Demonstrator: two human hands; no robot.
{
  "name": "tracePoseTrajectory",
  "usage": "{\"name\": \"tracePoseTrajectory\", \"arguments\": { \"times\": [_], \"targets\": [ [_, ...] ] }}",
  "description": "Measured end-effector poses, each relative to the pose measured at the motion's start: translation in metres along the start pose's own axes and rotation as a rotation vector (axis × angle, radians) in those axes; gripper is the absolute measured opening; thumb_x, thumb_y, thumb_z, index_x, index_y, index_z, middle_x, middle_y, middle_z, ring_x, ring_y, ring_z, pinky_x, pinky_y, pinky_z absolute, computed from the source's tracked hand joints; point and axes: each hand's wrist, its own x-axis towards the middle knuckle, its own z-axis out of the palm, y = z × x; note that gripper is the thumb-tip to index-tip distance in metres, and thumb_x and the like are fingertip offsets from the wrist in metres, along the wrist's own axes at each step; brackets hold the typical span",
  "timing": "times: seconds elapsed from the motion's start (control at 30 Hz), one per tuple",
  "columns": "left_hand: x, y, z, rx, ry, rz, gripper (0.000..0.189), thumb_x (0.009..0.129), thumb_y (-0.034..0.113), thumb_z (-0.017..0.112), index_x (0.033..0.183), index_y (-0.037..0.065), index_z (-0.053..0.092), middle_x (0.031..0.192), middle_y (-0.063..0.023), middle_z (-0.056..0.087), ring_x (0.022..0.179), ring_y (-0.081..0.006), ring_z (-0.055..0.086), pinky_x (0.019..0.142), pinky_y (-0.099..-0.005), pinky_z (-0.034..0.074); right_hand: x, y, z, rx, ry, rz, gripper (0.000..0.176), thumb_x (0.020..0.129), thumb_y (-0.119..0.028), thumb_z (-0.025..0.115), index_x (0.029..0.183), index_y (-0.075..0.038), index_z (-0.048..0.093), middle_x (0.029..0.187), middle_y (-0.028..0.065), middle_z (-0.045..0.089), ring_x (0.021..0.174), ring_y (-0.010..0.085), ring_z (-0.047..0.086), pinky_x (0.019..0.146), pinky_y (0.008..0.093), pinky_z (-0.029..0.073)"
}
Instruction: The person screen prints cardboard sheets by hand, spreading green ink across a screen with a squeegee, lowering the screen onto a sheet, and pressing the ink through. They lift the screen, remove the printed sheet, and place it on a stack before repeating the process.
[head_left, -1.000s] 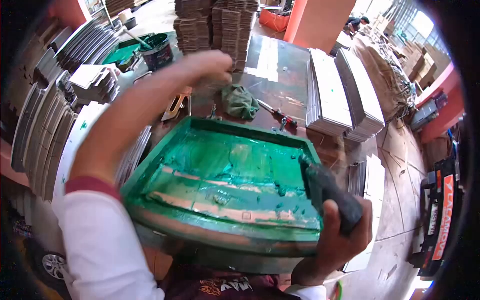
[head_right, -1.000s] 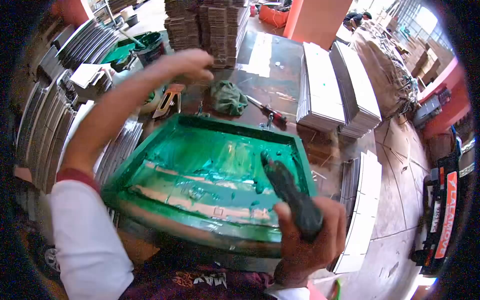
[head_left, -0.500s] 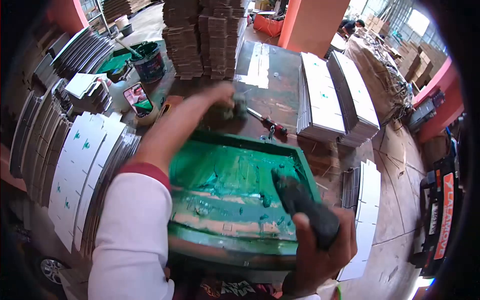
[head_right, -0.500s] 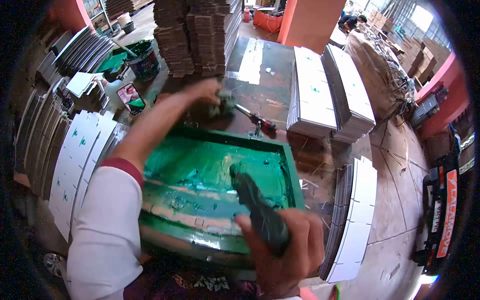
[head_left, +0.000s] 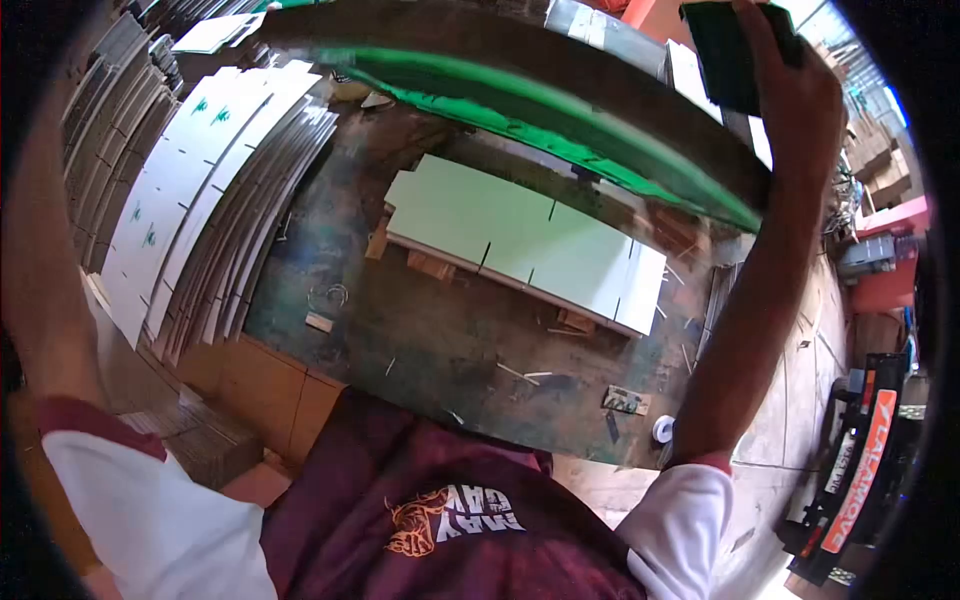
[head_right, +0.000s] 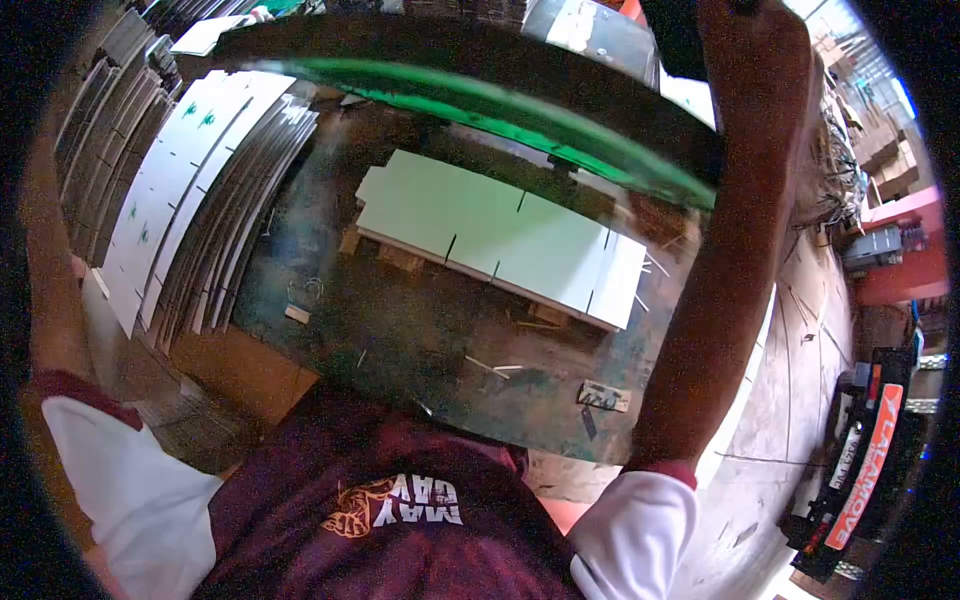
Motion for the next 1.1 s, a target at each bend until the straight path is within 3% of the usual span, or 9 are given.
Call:
{"name": "tracePoseTrajectory", "arguments": {
  "times": [0.03, 0.17, 0.33, 0.43, 0.57, 0.67, 0.87, 0.97, 1.1],
  "targets": [
    [-0.020, 0.000, -0.018, 0.013, 0.030, -0.028, 0.046, 0.091, 0.037, 0.067, 0.118, 0.000, 0.063, 0.107, -0.0173, 0.067, 0.079, -0.0268, 0.068, 0.073, -0.0466, 0.056, -0.009, -0.029, -0.005, 0.187, 0.057, -0.073, 0.046, 0.089, -0.045, 0.075, 0.094, 0.001, 0.076, 0.075, 0.0141, 0.073, 0.066, 0.0221, 0.070, 0.059, 0.0366, 0.053],
    [-0.101, -0.003, -0.049, 0.010, 0.120, -0.166, 0.049, 0.095, 0.039, 0.063, 0.124, -0.001, 0.063, 0.115, -0.0185, 0.066, 0.083, -0.0246, 0.068, 0.077, -0.0458, 0.057, 0.033, 0.002, 0.022, 0.066, 0.071, -0.070, 0.053, 0.085, -0.052, 0.075, 0.091, 0.001, 0.077, 0.073, 0.0182, 0.072, 0.066, 0.0286, 0.072, 0.061, 0.0407, 0.055],
    [-0.173, 0.004, 0.046, -0.196, 0.096, -0.507, 0.035, 0.092, 0.031, 0.075, 0.113, 0.004, 0.072, 0.105, -0.0087, 0.075, 0.092, -0.0199, 0.072, 0.084, -0.0360, 0.058, 0.052, 0.010, 0.032, 0.042, 0.035, -0.053, 0.063, 0.083, -0.061, 0.074, 0.092, 0.001, 0.076, 0.076, 0.0206, 0.072, 0.068, 0.0313, 0.073, 0.063, 0.0416, 0.056],
    [-0.170, 0.003, 0.122, -0.172, -0.241, -0.544, 0.039, 0.088, 0.031, 0.075, 0.112, 0.001, 0.070, 0.095, -0.0134, 0.073, 0.092, -0.0238, 0.073, 0.084, -0.0342, 0.056, 0.052, 0.010, 0.029, 0.034, 0.022, -0.143, 0.062, 0.083, -0.060, 0.073, 0.092, 0.001, 0.076, 0.076, 0.0204, 0.072, 0.068, 0.0311, 0.073, 0.063, 0.0417, 0.056],
    [-0.137, -0.014, 0.235, 0.043, -0.122, -0.589, 0.057, 0.079, 0.049, 0.076, 0.104, -0.002, 0.073, 0.101, -0.0251, 0.074, 0.098, -0.0412, 0.072, 0.090, -0.0451, 0.055, 0.059, 0.012, 0.037, 0.026, 0.035, -0.125, 0.061, 0.084, -0.060, 0.074, 0.091, 0.001, 0.076, 0.075, 0.0205, 0.072, 0.068, 0.0314, 0.072, 0.063, 0.0424, 0.055],
    [-0.113, -0.048, 0.317, 0.098, -0.276, -0.598, 0.064, 0.077, 0.057, 0.073, 0.103, -0.002, 0.073, 0.106, -0.0277, 0.072, 0.101, -0.0407, 0.071, 0.091, -0.0484, 0.055, 0.064, 0.016, 0.039, 0.017, 0.044, -0.109, 0.061, 0.084, -0.059, 0.074, 0.091, 0.001, 0.076, 0.075, 0.0206, 0.072, 0.068, 0.0318, 0.072, 0.063, 0.0431, 0.054],
    [-0.095, -0.064, 0.389, -0.220, -0.056, -0.601, 0.060, 0.076, 0.055, 0.069, 0.094, -0.001, 0.075, 0.100, -0.0303, 0.072, 0.100, -0.0428, 0.071, 0.088, -0.0488, 0.056, 0.067, 0.019, 0.042, 0.032, 0.046, -0.067, 0.060, 0.084, -0.058, 0.074, 0.090, 0.002, 0.075, 0.075, 0.0209, 0.072, 0.067, 0.0325, 0.072, 0.064, 0.0440, 0.053],
    [-0.089, -0.047, 0.391, -0.409, -0.139, -0.809, 0.055, 0.085, 0.044, 0.071, 0.119, 0.002, 0.067, 0.119, -0.0229, 0.069, 0.106, -0.0390, 0.068, 0.087, -0.0507, 0.055, 0.061, 0.015, 0.040, 0.055, 0.089, -0.118, 0.060, 0.085, -0.058, 0.074, 0.087, 0.002, 0.075, 0.074, 0.0204, 0.071, 0.066, 0.0316, 0.071, 0.062, 0.0440, 0.052],
    [-0.096, -0.031, 0.409, -0.533, 0.188, -0.644, 0.043, 0.082, 0.037, 0.065, 0.089, -0.005, 0.069, 0.091, -0.0306, 0.070, 0.092, -0.0454, 0.070, 0.082, -0.0509, 0.056, 0.058, 0.008, 0.032, 0.043, 0.013, -0.086, 0.059, 0.085, -0.057, 0.075, 0.086, 0.002, 0.074, 0.072, 0.0191, 0.070, 0.063, 0.0274, 0.069, 0.061, 0.0433, 0.051]
  ]
}}
